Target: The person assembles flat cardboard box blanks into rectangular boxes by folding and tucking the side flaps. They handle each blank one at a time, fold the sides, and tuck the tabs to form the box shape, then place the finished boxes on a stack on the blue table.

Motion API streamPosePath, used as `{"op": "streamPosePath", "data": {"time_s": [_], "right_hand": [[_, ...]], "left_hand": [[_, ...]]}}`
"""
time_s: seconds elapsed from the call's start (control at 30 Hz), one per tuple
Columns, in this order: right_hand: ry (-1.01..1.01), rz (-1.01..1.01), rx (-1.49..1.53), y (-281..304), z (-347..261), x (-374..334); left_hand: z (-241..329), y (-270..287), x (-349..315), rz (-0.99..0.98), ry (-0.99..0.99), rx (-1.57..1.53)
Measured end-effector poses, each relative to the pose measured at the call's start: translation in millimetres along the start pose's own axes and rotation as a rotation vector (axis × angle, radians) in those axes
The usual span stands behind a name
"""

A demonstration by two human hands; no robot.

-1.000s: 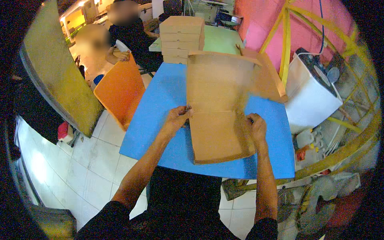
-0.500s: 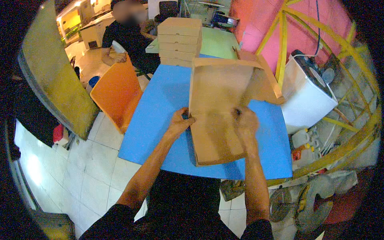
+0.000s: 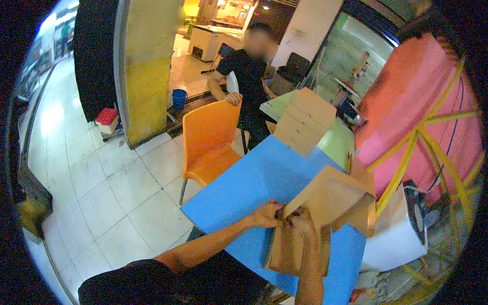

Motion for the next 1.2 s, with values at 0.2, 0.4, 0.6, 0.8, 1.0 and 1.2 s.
{"op": "streamPosePath", "data": {"time_s": [0.2,0.4,0.6,0.8,1.0,1.2], "right_hand": [[-0.005,0.052,-0.367,-1.9,-16.6,2.4],[0.017,0.171,-0.269,-5.9,-27.9,-5.9],[-0.007,0.140,0.020,-16.3,-36.3,-15.8],[-0.115,0.147,0.087,-14.1,-34.7,-22.5],[-0.079,0.165,0.252,-10.1,-25.7,-22.9],[-0.018,0.182,0.219,-14.5,-28.0,-21.0]], "left_hand": [[-33.0,18.3,-8.0,0.333,0.216,0.044],[-49.7,18.3,-11.5,0.331,0.349,-0.245],[-52.1,15.6,-13.4,0.311,0.383,-0.445],[-43.2,24.8,-15.4,0.408,0.376,-0.450],[-51.5,15.8,-16.9,0.470,0.475,-0.851],[-55.0,12.3,-14.8,0.412,0.469,-0.768]]}}
Point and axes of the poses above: each hand's wrist, its own x-axis towards the middle knuckle, its own y-axis out of the back of the hand, z = x × y, the point moved 9 cm from there along x, towards the middle knuckle, and after that the axes turned 5 degrees about -x, right-handed, at the moved point
